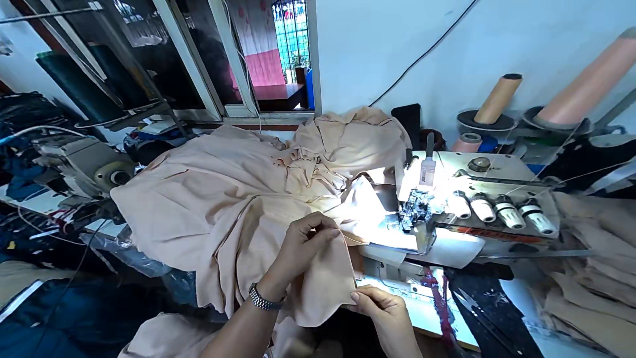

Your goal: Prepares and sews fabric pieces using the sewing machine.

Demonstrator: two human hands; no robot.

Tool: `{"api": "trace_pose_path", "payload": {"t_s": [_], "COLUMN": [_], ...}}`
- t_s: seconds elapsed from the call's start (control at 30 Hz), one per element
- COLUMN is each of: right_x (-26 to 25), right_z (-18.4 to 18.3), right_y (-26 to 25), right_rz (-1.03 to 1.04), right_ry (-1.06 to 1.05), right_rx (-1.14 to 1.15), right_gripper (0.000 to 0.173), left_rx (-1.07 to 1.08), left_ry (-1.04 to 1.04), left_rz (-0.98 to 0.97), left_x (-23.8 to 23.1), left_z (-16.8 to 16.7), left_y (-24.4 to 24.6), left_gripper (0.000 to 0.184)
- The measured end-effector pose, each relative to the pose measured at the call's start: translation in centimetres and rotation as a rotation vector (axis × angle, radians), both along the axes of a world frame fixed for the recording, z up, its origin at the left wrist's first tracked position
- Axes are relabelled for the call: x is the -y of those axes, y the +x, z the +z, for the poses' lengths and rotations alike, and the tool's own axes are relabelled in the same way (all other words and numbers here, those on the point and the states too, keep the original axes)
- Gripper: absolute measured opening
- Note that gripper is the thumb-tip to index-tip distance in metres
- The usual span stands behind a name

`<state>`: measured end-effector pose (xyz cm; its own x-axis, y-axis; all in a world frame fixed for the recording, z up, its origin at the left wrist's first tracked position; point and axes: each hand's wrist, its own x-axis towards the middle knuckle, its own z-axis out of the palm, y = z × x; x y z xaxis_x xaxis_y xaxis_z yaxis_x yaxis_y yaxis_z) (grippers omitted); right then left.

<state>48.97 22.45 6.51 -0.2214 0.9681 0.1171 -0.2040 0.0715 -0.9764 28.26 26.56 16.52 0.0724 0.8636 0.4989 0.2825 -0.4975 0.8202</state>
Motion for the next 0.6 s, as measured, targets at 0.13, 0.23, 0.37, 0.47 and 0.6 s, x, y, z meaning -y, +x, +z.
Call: {"api": "trace_pose_path", "payload": {"t_s": [0.13, 0.23, 0.37, 0.47, 0.6], "right_x": [-0.3, -0.7, -1.0, -0.5, 0.4], "right_z": [0.9, 2.5, 6.2, 8.0, 5.9], "right_y": [-0.2, 0.2, 2.7, 5.2, 6.5], "right_rz": [-0.051, -0.059, -0.121, -0.184, -0.258], "right_ry": [-0.026, -0.004, 0.181, 0.264, 0.031], "right_rx": [-0.015, -0.079, -0.223, -0.232, -0.147], "right_gripper": [0.006, 0.005, 0.005, 0.011, 0.019], "left_rx": [-0.109, -0.221, -0.164, -0.157, -0.299], "left_ry": [0.035, 0.025, 0.141, 0.246, 0.134], "left_rz": [0.061, -0.006, -0.128, -0.137, -0.124], "left_x": [-0.9, -1.6, -3.7, -5.4, -7.5], "left_z": [0.3, 2.3, 5.8, 6.4, 1.9], "left_y": [0.4, 1.0, 3.8, 6.5, 9.0], "left_gripper": [0.007, 0.016, 0.013, 0.014, 0.014]}}
